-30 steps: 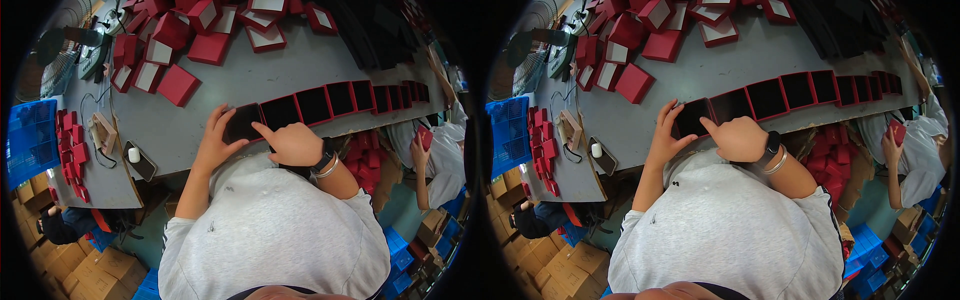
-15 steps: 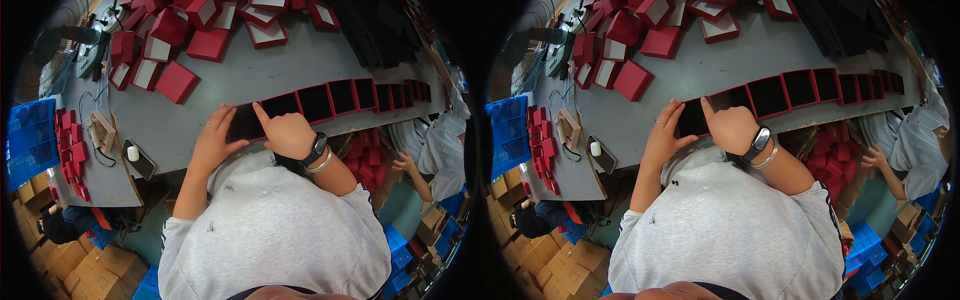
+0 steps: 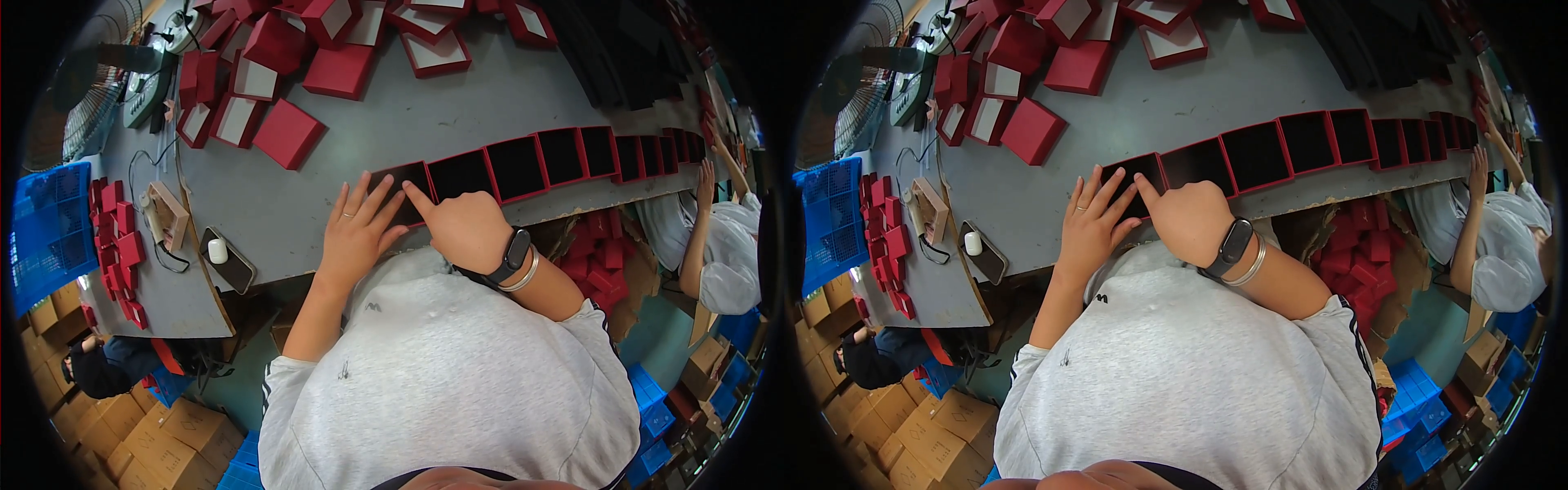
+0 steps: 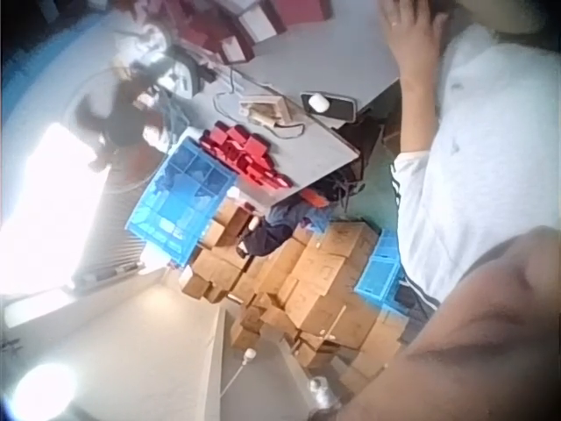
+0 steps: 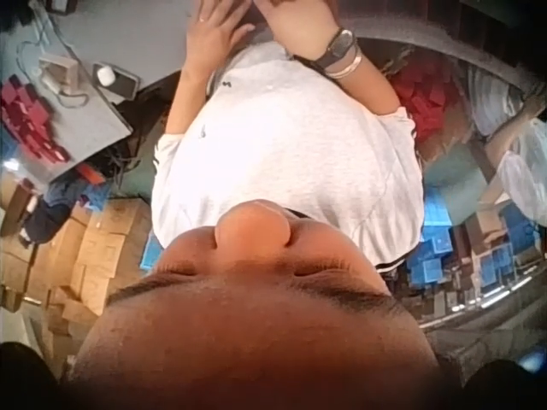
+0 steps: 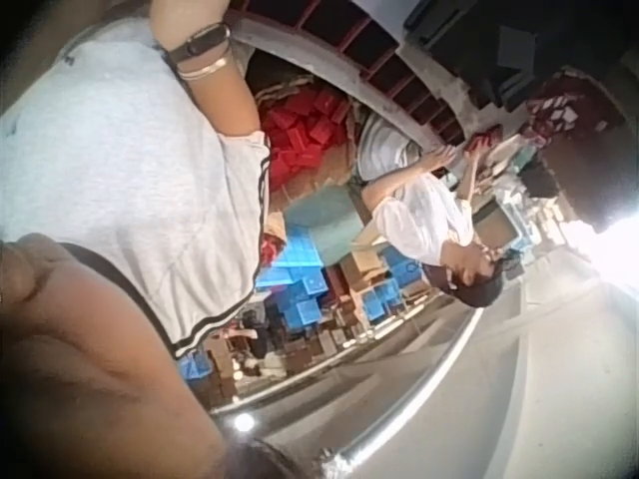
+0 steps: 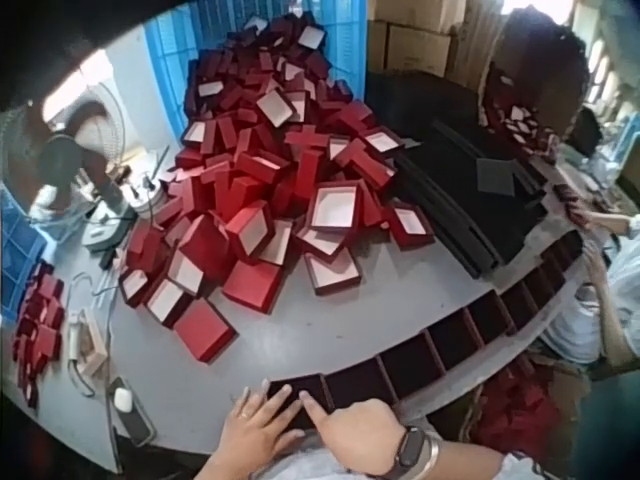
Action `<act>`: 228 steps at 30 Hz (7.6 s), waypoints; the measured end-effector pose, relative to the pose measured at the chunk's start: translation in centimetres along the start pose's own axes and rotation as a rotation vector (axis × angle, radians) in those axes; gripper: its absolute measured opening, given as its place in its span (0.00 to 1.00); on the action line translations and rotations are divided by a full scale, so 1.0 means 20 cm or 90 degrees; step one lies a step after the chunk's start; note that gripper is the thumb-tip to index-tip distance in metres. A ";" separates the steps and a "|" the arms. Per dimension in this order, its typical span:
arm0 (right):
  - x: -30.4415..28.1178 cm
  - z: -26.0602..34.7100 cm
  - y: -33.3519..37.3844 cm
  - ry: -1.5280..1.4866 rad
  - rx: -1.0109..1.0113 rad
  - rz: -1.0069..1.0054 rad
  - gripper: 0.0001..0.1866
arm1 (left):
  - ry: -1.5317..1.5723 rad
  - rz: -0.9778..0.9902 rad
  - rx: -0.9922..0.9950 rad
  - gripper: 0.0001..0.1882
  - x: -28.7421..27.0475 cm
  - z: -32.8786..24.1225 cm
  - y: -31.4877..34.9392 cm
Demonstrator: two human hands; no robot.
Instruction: Assembling jewelry boxes by inserting black padded liners into red box bases on a manufacturing line.
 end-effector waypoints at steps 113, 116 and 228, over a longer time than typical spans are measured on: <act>0.02 -0.32 0.23 -0.420 -0.010 -0.023 0.32 | 0.104 -0.361 -0.155 0.61 -0.15 0.36 -0.16; 0.00 -0.34 0.22 -0.510 -0.052 -0.063 0.31 | -0.104 -0.398 -0.353 0.58 -0.35 0.65 -0.03; 0.17 -0.04 0.07 -0.884 0.112 -0.049 0.49 | 0.637 -0.250 -0.382 0.24 -0.05 0.05 0.05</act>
Point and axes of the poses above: each hand's wrist, its own y-axis away from the middle knuckle, its own x-axis out of the palm, z = x × y, the point moved 7 cm from there along -y, towards the middle knuckle, and after that the axes turned 7 degrees about y, right-handed, at the moved point
